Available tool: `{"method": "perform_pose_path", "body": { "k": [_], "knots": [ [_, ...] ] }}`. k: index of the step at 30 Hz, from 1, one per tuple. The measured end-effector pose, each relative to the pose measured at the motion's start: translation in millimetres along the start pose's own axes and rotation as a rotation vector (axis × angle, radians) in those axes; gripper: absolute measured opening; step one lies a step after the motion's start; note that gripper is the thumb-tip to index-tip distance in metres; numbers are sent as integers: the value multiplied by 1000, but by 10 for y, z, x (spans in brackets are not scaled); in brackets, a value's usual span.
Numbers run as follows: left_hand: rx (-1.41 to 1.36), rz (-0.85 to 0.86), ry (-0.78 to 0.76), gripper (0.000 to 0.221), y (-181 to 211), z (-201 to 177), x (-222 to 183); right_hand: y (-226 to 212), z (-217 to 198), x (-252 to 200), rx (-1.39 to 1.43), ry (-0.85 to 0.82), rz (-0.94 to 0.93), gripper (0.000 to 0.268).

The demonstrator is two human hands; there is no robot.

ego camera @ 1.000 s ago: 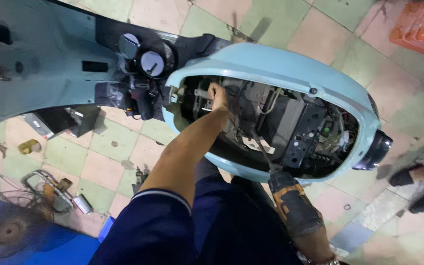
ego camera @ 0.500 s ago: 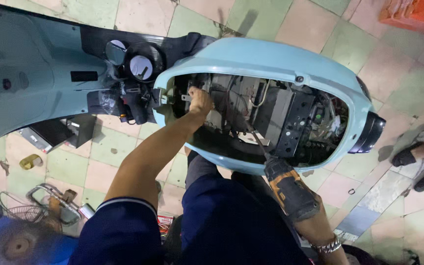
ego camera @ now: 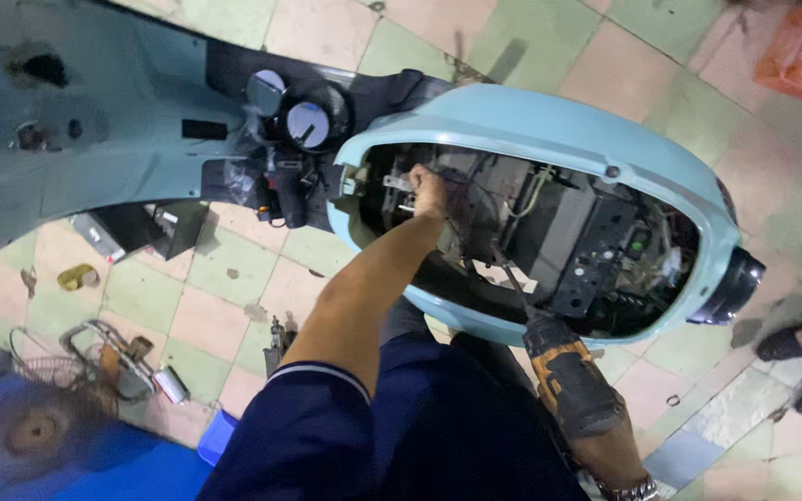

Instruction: The person uses a power screwdriver to remove screws from the rear bodywork and license plate area of a scooter, lifts off the rear body panel, and then works by hand inside the exposed engine compartment area to manipulate wires and components.

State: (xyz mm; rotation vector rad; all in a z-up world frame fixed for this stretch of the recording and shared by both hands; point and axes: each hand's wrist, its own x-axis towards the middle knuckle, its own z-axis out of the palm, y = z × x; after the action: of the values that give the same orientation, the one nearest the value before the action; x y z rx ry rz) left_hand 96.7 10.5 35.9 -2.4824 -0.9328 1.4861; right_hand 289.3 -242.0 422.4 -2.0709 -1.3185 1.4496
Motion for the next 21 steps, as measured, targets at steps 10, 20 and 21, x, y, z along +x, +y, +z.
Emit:
{"method": "perform_pose_path", "body": {
  "k": [10,20,21],
  "knots": [
    [-631,49,196,29,-482,387,68,-90,156,17,112,-12,151,45],
    [-1539,-516,384,29,-1248,226,-1616,278,151,-159,-110,-154,110,34],
    [-1764,-630,463,29,-1295,376,-1849,419,200,-137,-111,-168,97,34]
  ]
}}
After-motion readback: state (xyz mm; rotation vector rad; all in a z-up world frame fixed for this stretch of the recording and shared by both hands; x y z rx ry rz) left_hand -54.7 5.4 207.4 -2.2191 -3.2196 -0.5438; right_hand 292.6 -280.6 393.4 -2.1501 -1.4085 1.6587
